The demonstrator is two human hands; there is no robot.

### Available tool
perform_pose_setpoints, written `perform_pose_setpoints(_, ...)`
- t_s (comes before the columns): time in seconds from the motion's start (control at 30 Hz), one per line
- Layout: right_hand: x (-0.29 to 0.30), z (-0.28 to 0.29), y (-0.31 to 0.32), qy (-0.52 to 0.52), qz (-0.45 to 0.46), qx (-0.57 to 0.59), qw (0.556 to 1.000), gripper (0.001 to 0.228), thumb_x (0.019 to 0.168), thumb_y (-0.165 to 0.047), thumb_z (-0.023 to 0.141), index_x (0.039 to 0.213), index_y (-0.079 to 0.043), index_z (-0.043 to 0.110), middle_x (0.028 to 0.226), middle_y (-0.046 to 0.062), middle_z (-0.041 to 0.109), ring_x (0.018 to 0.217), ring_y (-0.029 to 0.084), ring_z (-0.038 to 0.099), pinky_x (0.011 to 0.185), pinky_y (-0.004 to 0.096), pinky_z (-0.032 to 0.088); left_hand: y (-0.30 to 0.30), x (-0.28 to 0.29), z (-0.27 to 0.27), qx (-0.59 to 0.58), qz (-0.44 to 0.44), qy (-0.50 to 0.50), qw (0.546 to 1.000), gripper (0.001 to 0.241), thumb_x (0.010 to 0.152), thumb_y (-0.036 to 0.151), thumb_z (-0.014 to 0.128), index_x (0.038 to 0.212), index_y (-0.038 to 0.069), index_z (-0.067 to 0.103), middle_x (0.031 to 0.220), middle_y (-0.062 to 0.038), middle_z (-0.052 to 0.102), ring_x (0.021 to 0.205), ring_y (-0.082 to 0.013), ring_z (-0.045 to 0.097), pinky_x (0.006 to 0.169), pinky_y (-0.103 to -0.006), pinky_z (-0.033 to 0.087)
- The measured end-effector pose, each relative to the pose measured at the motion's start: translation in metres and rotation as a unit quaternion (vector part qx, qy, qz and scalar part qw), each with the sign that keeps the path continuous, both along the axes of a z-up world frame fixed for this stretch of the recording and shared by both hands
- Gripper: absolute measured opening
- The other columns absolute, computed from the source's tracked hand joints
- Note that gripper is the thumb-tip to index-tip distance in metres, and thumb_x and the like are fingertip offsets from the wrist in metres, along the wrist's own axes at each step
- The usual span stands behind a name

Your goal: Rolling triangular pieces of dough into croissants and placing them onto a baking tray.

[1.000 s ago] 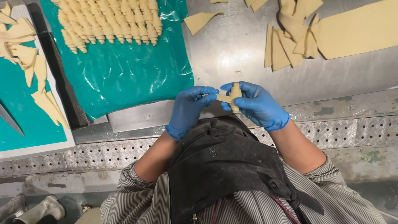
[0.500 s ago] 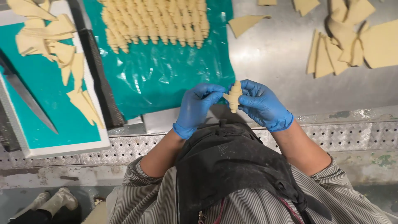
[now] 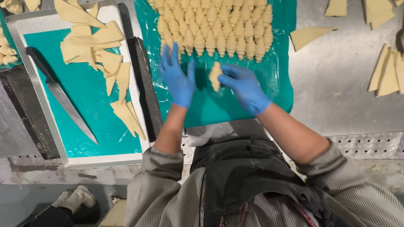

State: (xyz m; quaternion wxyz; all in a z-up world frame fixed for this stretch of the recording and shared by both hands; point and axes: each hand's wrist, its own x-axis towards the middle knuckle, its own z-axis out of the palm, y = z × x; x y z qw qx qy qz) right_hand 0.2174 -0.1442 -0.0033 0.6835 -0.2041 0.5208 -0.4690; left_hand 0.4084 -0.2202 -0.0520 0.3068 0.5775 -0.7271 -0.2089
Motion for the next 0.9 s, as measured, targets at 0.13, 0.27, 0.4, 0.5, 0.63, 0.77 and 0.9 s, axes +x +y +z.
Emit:
perform_pose_setpoints(0.13, 0.050, -0.067, -0.056, 0.182, -0.025, -0.067, 0.981, 0.038, 0.091, -0.007, 0.075, 0.127, 0.003, 0.066, 0.108, 0.009, 0.072, 0.097, 0.013, 0.068, 0.086, 0.029, 0.058, -0.040, 0.028, -0.039, -0.019, -0.052, -0.120, 0.991, 0.075, 0.101, 0.020, 0.071, 0.165, 0.014, 0.032, 0.171, -0.021, 0.018, 0.155, -0.0478, 0.022, 0.127, -0.0529, 0.024)
perform_pose_setpoints(0.27, 0.086, -0.125, -0.091, 0.247, -0.090, -0.091, 0.961, 0.031, 0.088, -0.010, 0.079, 0.116, -0.001, 0.071, 0.102, 0.008, 0.076, 0.093, 0.013, 0.072, 0.084, 0.029, 0.060, -0.047, 0.034, -0.045, 0.060, -0.072, -0.033, 0.995, 0.077, 0.100, 0.009, 0.063, 0.168, 0.014, 0.028, 0.177, -0.022, 0.012, 0.161, -0.0484, 0.019, 0.133, -0.0495, 0.021)
perform_pose_setpoints(0.4, 0.100, -0.113, -0.096, 0.370, -0.121, -0.110, 0.914, 0.030, 0.085, -0.012, 0.085, 0.109, -0.001, 0.073, 0.103, 0.011, 0.074, 0.092, 0.016, 0.075, 0.082, 0.030, 0.060, -0.054, 0.038, -0.047, 0.038, -0.090, 0.020, 0.995, 0.080, 0.092, 0.007, 0.062, 0.166, 0.016, 0.032, 0.175, -0.019, 0.015, 0.164, -0.0447, 0.019, 0.136, -0.0515, 0.016)
perform_pose_setpoints(0.5, 0.102, -0.099, -0.089, 0.478, -0.094, -0.118, 0.866, 0.022, 0.085, -0.012, 0.084, 0.104, -0.003, 0.077, 0.093, 0.014, 0.073, 0.085, 0.024, 0.073, 0.077, 0.035, 0.059, -0.049, 0.029, -0.052, 0.049, -0.050, 0.067, 0.995, 0.077, 0.089, 0.013, 0.060, 0.163, 0.018, 0.040, 0.175, -0.016, 0.024, 0.165, -0.0428, 0.022, 0.137, -0.0542, 0.015)
perform_pose_setpoints(0.63, 0.073, -0.093, -0.081, 0.517, -0.042, -0.209, 0.829, 0.022, 0.092, -0.009, 0.073, 0.114, -0.006, 0.077, 0.103, 0.015, 0.072, 0.095, 0.033, 0.070, 0.083, 0.042, 0.056, -0.050, 0.006, -0.055, 0.010, -0.002, -0.156, 0.988, 0.062, 0.107, 0.036, 0.054, 0.163, 0.019, 0.035, 0.171, -0.021, 0.014, 0.157, -0.0487, 0.016, 0.127, -0.0608, 0.013)
perform_pose_setpoints(0.77, -0.043, -0.072, -0.059, 0.640, -0.078, -0.308, 0.699, 0.037, 0.093, -0.001, 0.065, 0.130, -0.002, 0.067, 0.124, 0.018, 0.067, 0.116, 0.039, 0.063, 0.103, 0.048, 0.050, -0.047, 0.002, -0.054, 0.003, 0.006, -0.179, 0.984, 0.057, 0.114, 0.036, 0.045, 0.167, 0.022, 0.029, 0.175, -0.020, 0.011, 0.160, -0.0479, 0.019, 0.131, -0.0583, 0.018)
perform_pose_setpoints(0.9, -0.235, -0.177, -0.007, 0.619, -0.239, -0.154, 0.732, 0.011, 0.104, -0.005, 0.065, 0.115, -0.003, 0.068, 0.109, 0.013, 0.073, 0.105, 0.032, 0.073, 0.090, 0.044, 0.058, -0.038, 0.010, -0.047, -0.021, -0.003, -0.112, 0.993, 0.056, 0.115, 0.033, 0.043, 0.167, 0.016, 0.031, 0.175, -0.019, 0.015, 0.162, -0.0465, 0.018, 0.133, -0.0583, 0.018)
